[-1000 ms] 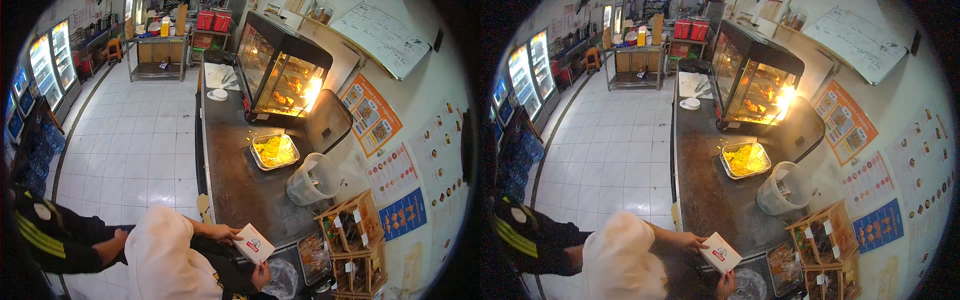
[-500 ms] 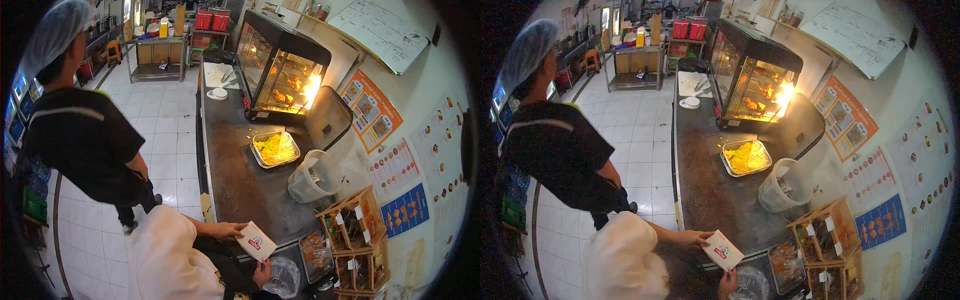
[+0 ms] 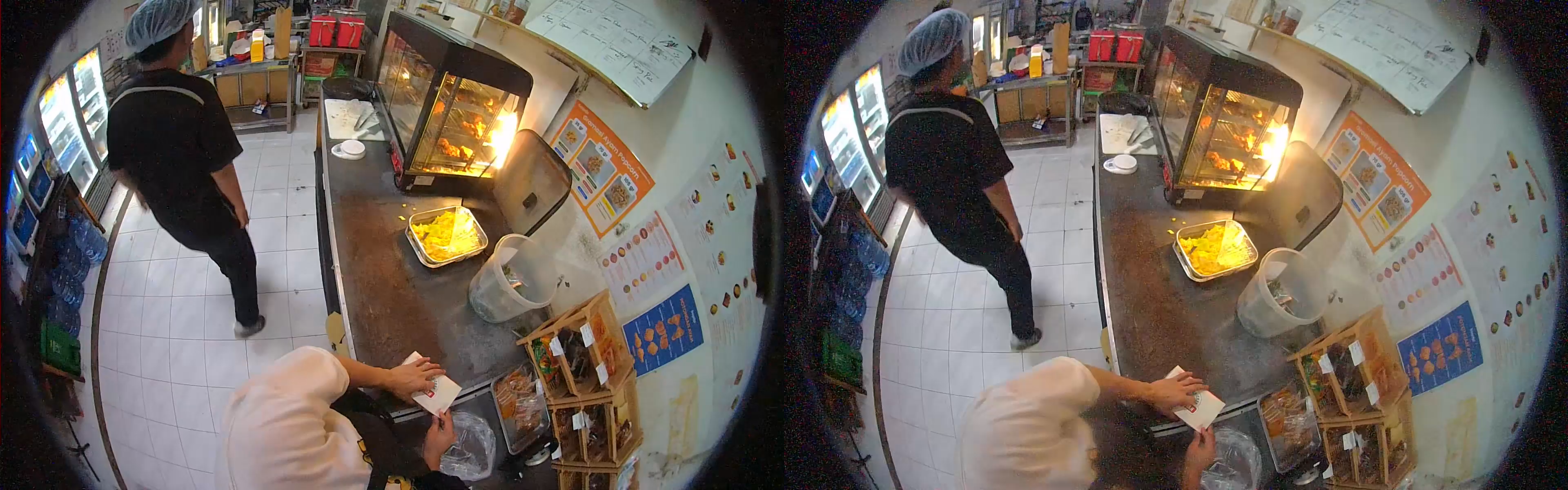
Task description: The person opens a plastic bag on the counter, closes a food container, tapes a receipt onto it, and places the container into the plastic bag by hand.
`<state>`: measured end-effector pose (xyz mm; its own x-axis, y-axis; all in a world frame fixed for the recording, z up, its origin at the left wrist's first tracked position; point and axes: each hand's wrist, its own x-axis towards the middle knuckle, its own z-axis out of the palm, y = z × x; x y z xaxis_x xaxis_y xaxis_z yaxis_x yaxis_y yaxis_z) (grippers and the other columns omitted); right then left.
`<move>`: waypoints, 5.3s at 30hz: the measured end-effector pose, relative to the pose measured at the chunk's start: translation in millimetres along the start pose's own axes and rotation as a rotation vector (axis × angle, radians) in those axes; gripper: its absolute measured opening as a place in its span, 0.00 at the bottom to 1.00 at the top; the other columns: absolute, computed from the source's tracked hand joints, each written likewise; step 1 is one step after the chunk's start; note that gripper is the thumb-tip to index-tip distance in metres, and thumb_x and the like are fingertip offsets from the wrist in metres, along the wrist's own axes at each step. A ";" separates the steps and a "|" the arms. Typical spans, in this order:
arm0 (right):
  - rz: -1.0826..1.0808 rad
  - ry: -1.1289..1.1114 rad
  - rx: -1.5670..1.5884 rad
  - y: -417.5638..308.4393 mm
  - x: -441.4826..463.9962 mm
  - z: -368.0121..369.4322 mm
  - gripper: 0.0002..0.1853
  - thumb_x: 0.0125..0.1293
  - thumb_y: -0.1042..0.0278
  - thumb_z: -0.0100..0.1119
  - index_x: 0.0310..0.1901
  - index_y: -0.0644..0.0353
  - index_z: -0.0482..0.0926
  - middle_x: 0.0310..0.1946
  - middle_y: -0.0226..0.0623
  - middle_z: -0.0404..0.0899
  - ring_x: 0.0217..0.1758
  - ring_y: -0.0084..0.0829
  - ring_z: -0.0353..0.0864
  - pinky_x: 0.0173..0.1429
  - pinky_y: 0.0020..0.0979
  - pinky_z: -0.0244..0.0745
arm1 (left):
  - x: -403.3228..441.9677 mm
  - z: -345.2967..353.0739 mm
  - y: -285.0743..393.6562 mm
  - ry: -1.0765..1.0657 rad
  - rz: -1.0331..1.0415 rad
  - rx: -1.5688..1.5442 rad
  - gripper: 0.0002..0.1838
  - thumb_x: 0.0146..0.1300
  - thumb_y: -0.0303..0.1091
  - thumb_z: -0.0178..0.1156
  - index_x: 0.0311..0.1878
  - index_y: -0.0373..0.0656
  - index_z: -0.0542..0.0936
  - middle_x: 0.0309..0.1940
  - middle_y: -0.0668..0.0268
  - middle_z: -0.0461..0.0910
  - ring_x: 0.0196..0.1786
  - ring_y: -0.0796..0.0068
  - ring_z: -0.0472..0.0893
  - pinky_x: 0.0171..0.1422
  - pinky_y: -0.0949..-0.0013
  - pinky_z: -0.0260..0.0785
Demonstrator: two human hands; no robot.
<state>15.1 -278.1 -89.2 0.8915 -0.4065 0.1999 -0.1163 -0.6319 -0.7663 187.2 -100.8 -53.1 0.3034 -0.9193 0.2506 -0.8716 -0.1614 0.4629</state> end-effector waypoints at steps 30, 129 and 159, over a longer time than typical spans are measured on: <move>-0.199 -0.670 -0.705 -63.4 80.3 24.7 0.65 0.38 0.55 0.76 0.72 0.60 0.39 0.75 0.44 0.31 0.76 0.55 0.27 0.64 0.77 0.36 | -1.2 10.5 8.9 0.064 -0.306 0.197 0.58 0.41 0.61 0.65 0.68 0.28 0.56 0.67 0.44 0.58 0.70 0.47 0.56 0.74 0.42 0.37; 0.934 1.015 -0.344 199.4 -11.9 -230.0 0.10 0.56 0.65 0.63 0.29 0.65 0.82 0.23 0.46 0.81 0.32 0.41 0.84 0.37 0.39 0.78 | 75.7 41.2 52.6 0.112 -0.374 0.312 0.52 0.42 0.60 0.69 0.69 0.48 0.60 0.63 0.46 0.60 0.65 0.44 0.59 0.69 0.44 0.46; 0.350 0.132 0.613 -53.6 -9.7 53.1 0.06 0.64 0.73 0.58 0.40 0.66 0.78 0.23 0.32 0.78 0.21 0.19 0.74 0.26 0.21 0.71 | -12.3 11.4 20.6 0.139 -0.319 0.190 0.48 0.40 0.58 0.67 0.69 0.62 0.62 0.64 0.47 0.60 0.64 0.44 0.60 0.68 0.44 0.48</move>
<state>36.0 -205.2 -82.5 0.7821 -0.6183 -0.0776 -0.0842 0.0185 -0.9963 161.0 -96.9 -56.4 0.6081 -0.7571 0.2389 -0.7772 -0.5062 0.3739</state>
